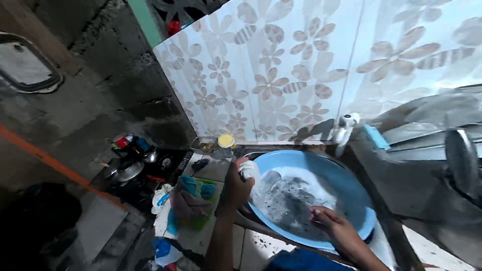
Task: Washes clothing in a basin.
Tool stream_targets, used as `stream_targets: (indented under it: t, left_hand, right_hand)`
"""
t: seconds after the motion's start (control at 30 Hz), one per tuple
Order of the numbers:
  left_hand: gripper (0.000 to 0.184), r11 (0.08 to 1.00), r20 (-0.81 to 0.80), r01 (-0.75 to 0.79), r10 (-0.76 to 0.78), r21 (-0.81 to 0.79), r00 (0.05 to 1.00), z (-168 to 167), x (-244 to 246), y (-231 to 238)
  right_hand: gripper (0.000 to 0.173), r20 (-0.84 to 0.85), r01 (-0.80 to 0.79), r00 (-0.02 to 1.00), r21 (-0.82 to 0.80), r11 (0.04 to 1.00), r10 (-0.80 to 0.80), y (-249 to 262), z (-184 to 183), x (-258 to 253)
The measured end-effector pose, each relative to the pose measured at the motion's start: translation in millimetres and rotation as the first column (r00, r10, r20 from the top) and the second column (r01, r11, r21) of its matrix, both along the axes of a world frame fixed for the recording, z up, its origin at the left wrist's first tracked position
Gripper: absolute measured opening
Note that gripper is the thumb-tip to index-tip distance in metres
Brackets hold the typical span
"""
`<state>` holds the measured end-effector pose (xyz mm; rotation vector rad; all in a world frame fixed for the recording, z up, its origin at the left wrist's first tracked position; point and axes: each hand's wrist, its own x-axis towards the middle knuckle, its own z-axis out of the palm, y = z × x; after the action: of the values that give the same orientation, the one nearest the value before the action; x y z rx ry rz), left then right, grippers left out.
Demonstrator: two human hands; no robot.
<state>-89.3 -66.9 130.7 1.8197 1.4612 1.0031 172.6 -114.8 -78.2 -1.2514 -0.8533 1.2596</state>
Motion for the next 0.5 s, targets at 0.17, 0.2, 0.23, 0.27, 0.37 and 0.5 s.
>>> stream_targets:
  t: [0.17, 0.2, 0.23, 0.27, 0.37, 0.5]
  left_hand:
    - [0.057, 0.967, -0.031, -0.065, 0.075, 0.245, 0.997, 40, -87, 3]
    - [0.049, 0.948, -0.046, -0.159, 0.179, 0.277, 0.983, 47, -103, 4]
    - [0.041, 0.894, -0.066, -0.311, 0.349, 0.323, 0.935, 49, -115, 7]
    - [0.037, 0.806, -0.125, -0.495, 0.555, 0.325, 0.822, 48, -125, 9]
    - [0.05, 0.547, -0.325, -0.803, 0.824, 0.238, 0.464, 2, -146, 26]
    - [0.073, 0.647, -0.581, -0.682, 0.716, 0.342, 0.388, -103, -138, 33]
  right_hand:
    - [0.02, -0.038, -0.022, 0.999, -0.014, 1.0, 0.021, 0, -2, 1]
    - [0.019, -0.041, -0.021, 0.999, -0.018, 1.0, 0.02, 1, -3, 2]
    - [0.019, -0.043, -0.015, 0.999, -0.022, 1.0, 0.014, 1, -4, 2]
    - [0.019, -0.041, -0.018, 0.999, -0.025, 1.0, 0.016, 1, -5, 2]
    - [0.019, -0.027, -0.027, 0.999, -0.023, 0.999, 0.026, 2, -6, 1]
    - [0.018, 0.004, -0.038, 0.999, -0.032, 0.999, 0.038, 2, -8, 3]
